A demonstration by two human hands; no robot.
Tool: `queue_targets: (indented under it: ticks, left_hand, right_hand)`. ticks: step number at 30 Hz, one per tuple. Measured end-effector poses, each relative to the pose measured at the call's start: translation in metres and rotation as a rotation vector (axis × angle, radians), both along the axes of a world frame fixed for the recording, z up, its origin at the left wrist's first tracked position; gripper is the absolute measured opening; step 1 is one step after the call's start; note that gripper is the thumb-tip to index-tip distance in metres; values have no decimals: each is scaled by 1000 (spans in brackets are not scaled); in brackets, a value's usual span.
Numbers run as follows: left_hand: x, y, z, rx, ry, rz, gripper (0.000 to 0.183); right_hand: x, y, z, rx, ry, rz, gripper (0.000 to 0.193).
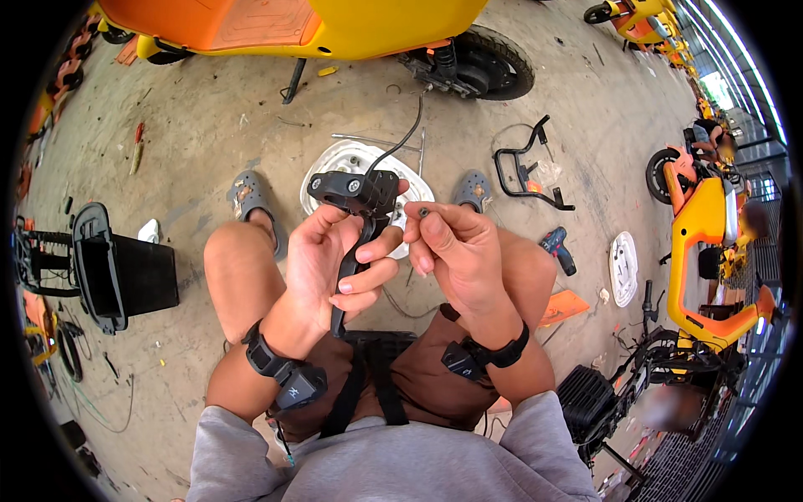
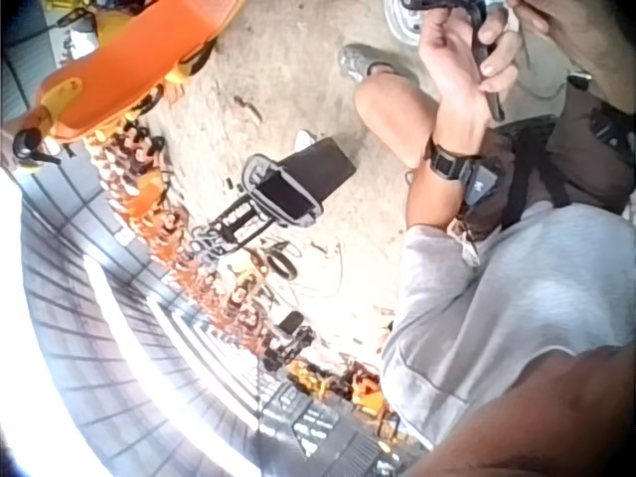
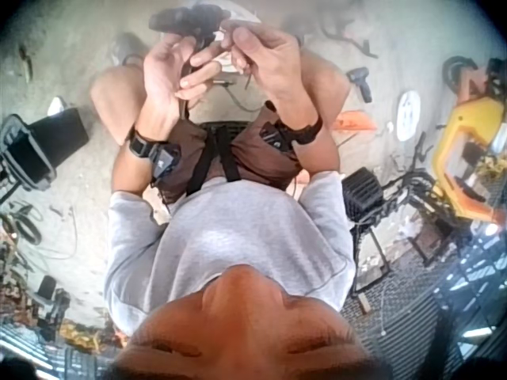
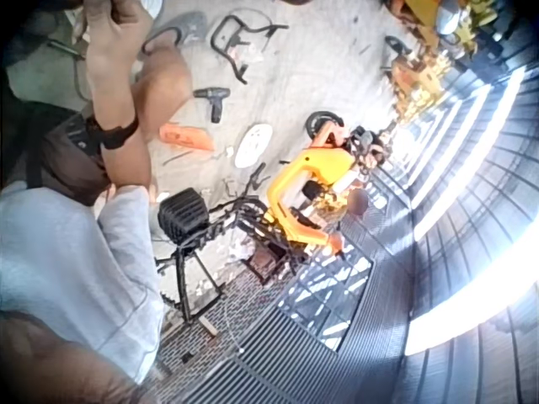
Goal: The person is assembling a motorcycle brake lever and throttle component by hand and with pliers. They insert a cable into the handle housing, align the parts, and use pliers to adjust the cable fit.
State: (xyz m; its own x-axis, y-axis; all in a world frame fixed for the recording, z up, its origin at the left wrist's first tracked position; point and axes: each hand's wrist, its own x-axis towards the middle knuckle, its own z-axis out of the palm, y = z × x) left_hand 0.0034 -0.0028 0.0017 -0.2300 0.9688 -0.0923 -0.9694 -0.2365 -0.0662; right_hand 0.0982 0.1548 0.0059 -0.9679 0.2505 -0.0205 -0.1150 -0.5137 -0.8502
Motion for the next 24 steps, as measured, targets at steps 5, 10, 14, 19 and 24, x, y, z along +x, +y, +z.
queue_targets:
  ticks: [5, 10, 14, 19, 24]
  left_hand:
    - [1, 0, 1, -4, 5, 0, 57]
    - [0, 1, 3, -35, 8, -2, 56]
    - [0, 0, 2, -33, 34, 3, 56]
    - [1, 1, 3, -46, 37, 13, 55]
    - [1, 0, 1, -43, 46, 22, 55]
  right_hand:
    - [0, -1, 1, 30, 5, 1, 26]
    - [-1, -1, 4, 8, -12, 1, 27]
    - [-1, 0, 5, -10, -12, 48, 28]
    - [-1, 2, 2, -47, -28, 90, 30]
    - [-2, 0, 4, -53, -45, 89, 31]
